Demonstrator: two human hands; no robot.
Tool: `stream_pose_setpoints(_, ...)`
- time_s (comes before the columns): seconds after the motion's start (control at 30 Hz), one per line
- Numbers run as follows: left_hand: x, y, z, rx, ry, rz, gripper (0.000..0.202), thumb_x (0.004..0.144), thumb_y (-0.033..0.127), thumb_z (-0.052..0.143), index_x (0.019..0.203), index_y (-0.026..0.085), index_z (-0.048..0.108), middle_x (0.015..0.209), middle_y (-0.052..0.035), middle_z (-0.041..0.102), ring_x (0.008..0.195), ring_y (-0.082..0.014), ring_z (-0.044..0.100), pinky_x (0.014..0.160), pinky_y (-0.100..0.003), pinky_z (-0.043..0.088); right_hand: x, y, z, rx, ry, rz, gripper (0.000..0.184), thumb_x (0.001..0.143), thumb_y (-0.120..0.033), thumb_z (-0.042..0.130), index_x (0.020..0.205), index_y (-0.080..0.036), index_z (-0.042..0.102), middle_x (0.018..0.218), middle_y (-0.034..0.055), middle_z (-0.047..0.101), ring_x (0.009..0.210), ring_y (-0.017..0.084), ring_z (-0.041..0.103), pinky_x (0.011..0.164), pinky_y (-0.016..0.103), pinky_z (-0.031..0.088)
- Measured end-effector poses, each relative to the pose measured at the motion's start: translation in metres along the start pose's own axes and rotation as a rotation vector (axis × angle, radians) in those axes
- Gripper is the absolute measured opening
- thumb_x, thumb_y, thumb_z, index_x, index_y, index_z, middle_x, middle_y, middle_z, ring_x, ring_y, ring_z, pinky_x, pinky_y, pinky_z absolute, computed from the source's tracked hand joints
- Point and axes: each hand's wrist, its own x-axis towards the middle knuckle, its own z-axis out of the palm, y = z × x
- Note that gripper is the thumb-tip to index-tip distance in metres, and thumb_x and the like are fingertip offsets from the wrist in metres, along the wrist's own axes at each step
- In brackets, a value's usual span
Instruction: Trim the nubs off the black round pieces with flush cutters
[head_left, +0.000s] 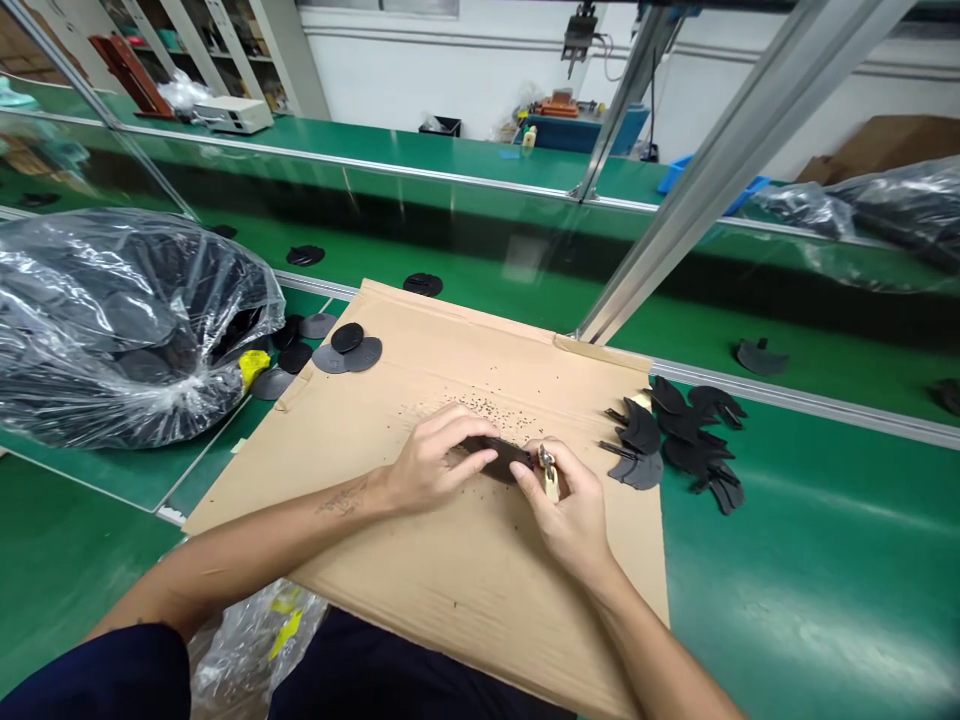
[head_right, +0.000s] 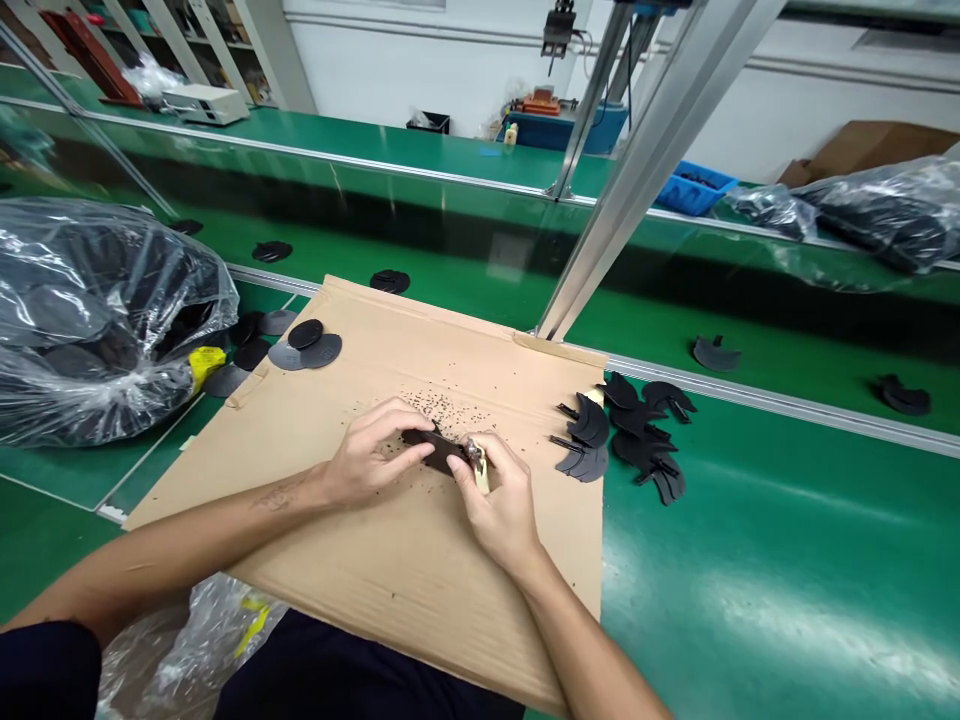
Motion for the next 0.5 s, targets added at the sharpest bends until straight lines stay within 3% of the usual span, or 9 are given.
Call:
stream_pose_setpoints(0.1, 0.000, -0.001, -0.002, -0.113, -0.008, -0.073, 0.033, 0.090, 0.026, 0.069, 0.121, 0.020, 0.064, 0.101, -0.0071, 0.071, 0.091, -0.0182, 0.066, 0.085, -0.033, 0.055, -0.001, 0.002, -0.001, -0.048, 0.016, -0.116, 0.012, 0.093, -0.033, 0.062, 0.088, -0.022, 0.063, 0.078, 0.0025, 0.062, 0.069, 0.018, 0.055, 0.067, 0.031, 0.047)
stream_pose_setpoints(0.17, 0.002, -0.003, -0.003, -0.205, -0.074, -0.110, 0.036, 0.090, 0.030, 0.070, 0.124, 0.019, 0.065, 0.107, -0.0092, 0.071, 0.097, -0.0197, 0.067, 0.089, -0.035, 0.055, 0.000, 0.002, -0.001, -0.062, 0.017, -0.169, 0.007, 0.094, -0.028, 0.061, 0.089, -0.023, 0.063, 0.079, 0.0030, 0.064, 0.071, 0.019, 0.059, 0.068, 0.032, 0.048)
stream_pose_setpoints(0.3, 0.006, -0.007, -0.003, -0.322, -0.175, -0.105, 0.029, 0.092, 0.040, 0.068, 0.110, 0.018, 0.075, 0.101, -0.0104, 0.075, 0.096, -0.0211, 0.070, 0.089, -0.035, 0.057, 0.001, 0.002, -0.002, -0.047, -0.021, -0.258, 0.005, 0.094, -0.025, 0.060, 0.092, -0.024, 0.065, 0.083, 0.0046, 0.069, 0.075, 0.021, 0.066, 0.068, 0.033, 0.052)
stream_pose_setpoints(0.4, 0.011, -0.011, -0.001, -0.270, -0.210, -0.064, 0.030, 0.091, 0.041, 0.069, 0.103, 0.015, 0.078, 0.096, -0.0117, 0.077, 0.088, -0.0201, 0.072, 0.086, -0.032, 0.058, 0.004, 0.014, -0.004, -0.068, -0.017, -0.328, 0.007, 0.093, -0.031, 0.063, 0.096, -0.026, 0.067, 0.086, 0.0057, 0.072, 0.073, 0.023, 0.069, 0.070, 0.035, 0.056)
stream_pose_setpoints(0.5, 0.018, -0.022, -0.002, -0.054, -0.278, -0.049, 0.033, 0.089, 0.044, 0.071, 0.103, 0.016, 0.080, 0.094, -0.0113, 0.079, 0.086, -0.0198, 0.073, 0.090, -0.031, 0.058, 0.012, 0.039, -0.002, -0.125, 0.028, -0.353, 0.018, 0.088, -0.045, 0.068, 0.093, -0.028, 0.070, 0.083, 0.0063, 0.073, 0.069, 0.026, 0.071, 0.067, 0.037, 0.058)
